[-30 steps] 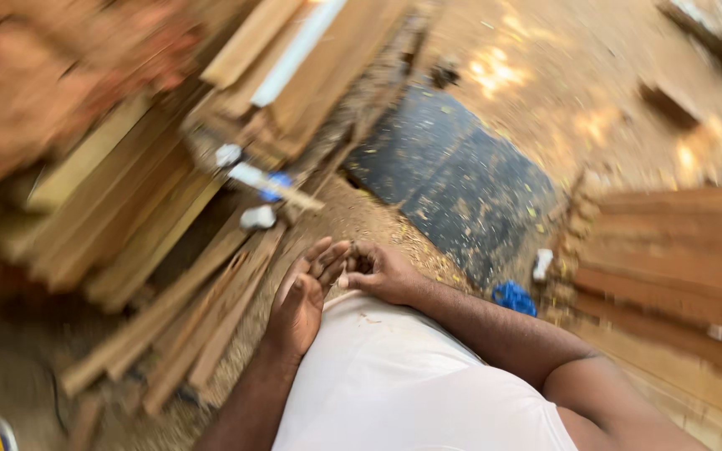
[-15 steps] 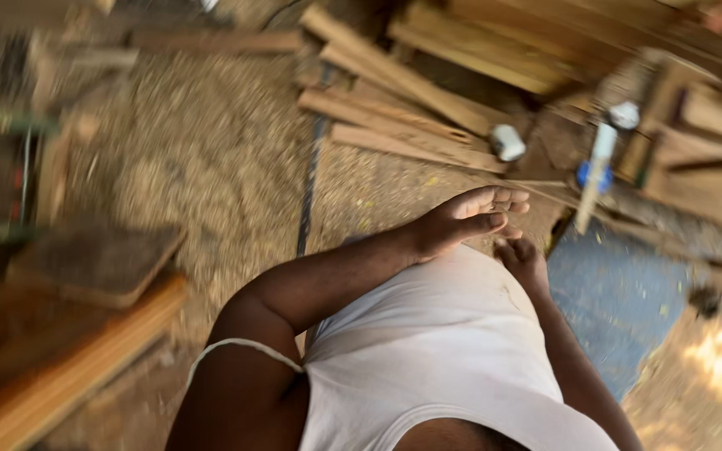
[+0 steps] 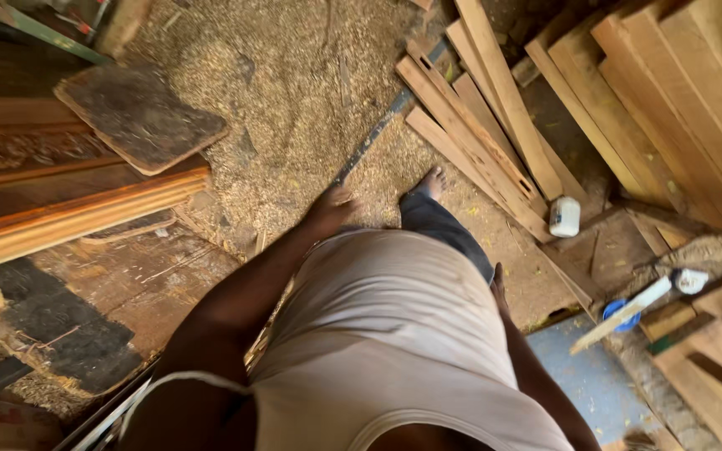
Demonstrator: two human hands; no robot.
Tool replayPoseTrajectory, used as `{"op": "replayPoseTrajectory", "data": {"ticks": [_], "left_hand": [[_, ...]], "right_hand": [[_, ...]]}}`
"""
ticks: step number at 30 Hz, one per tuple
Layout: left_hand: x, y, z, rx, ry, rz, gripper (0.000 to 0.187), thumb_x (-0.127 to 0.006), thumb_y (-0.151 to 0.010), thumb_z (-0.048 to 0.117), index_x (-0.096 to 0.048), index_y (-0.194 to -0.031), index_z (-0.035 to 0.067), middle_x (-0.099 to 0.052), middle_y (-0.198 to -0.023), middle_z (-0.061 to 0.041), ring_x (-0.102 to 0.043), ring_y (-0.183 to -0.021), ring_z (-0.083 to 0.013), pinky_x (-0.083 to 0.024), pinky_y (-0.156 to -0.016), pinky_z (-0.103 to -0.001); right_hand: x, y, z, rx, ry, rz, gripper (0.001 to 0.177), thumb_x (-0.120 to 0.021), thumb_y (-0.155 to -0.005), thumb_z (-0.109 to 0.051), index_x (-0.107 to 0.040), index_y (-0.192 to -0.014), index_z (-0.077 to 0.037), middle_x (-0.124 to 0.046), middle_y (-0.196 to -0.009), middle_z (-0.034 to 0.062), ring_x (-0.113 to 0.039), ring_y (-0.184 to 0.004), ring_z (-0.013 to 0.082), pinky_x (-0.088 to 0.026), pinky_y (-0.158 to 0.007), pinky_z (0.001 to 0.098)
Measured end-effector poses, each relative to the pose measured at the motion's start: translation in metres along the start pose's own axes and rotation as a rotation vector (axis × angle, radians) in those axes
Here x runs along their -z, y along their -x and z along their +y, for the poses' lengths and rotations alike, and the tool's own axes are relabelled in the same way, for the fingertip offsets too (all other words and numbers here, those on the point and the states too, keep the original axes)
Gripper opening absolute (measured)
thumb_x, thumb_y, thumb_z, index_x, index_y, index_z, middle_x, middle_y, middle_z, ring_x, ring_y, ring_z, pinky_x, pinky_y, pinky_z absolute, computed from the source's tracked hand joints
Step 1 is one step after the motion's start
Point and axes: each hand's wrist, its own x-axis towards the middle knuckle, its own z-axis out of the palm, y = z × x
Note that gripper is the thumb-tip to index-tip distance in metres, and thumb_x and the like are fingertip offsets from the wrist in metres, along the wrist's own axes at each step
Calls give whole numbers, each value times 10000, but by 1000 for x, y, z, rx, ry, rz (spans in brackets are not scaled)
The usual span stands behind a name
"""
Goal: The person opens a white container of glue, stirs it with a stick, and then uses a brush to apply the glue to a long wooden plank resting on a workbench.
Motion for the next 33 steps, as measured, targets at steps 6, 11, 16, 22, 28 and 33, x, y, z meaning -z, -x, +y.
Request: {"op": "replayPoseTrajectory", "data": {"ticks": [6,11,16,22,28,33], "left_hand": [[96,81,-35,443,-397,203,749,-753,-881,511,-565,-1404,8,-639,-1372,-231,-624,-1278,-344,-477,-1079,-443],[97,107,-32,605,-89,383,632,-695,-899,458,-593,-1379,59,-706,-1300,-187,-690,-1180,-332,-537,-998,-428],[55,77,-12,169,-247,434,536,-728,-954,405,-642,-1291,-4,-680,-1274,-244,-643,-1195,-368,-506,-1012,-453],[65,14,24,97,-132,318,583,-701,-911,401,-630,-1305,-24,-670,-1282,-245,-654,-1209,-370,-511,-1029,-437],[144,-63,40,59,-264,232,627,-737,-870,459,-646,-1302,15,-668,-1299,-233,-639,-1215,-368,-499,-1025,-448],[219,-132,45,114,-261,298,641,-751,-856,483,-642,-1313,47,-676,-1286,-220,-653,-1196,-361,-523,-1000,-450]], "right_hand": [[12,-90,-36,17,214,37,532,-497,-981,-423,-528,-1459,-193,-596,-1406,147,-570,-1268,337,-462,-1004,494],[24,-120,-37,140,520,-53,422,-469,-1041,-345,-618,-1409,-200,-646,-1386,109,-659,-1178,310,-542,-974,460],[32,-140,-58,284,844,-279,389,-520,-965,-328,-647,-1318,-228,-604,-1397,17,-597,-1238,269,-514,-954,491],[38,-159,-84,369,837,-133,347,-531,-950,-285,-699,-1237,-187,-533,-1549,-38,-554,-1336,265,-462,-1045,475],[54,-101,-88,259,-28,108,359,-640,-1017,-344,-681,-1311,-142,-703,-1291,166,-682,-1172,359,-545,-960,435],[31,-90,-147,183,-632,-64,351,-710,-936,-302,-680,-1214,-90,-702,-1125,97,-634,-1021,292,-519,-889,477]]}}
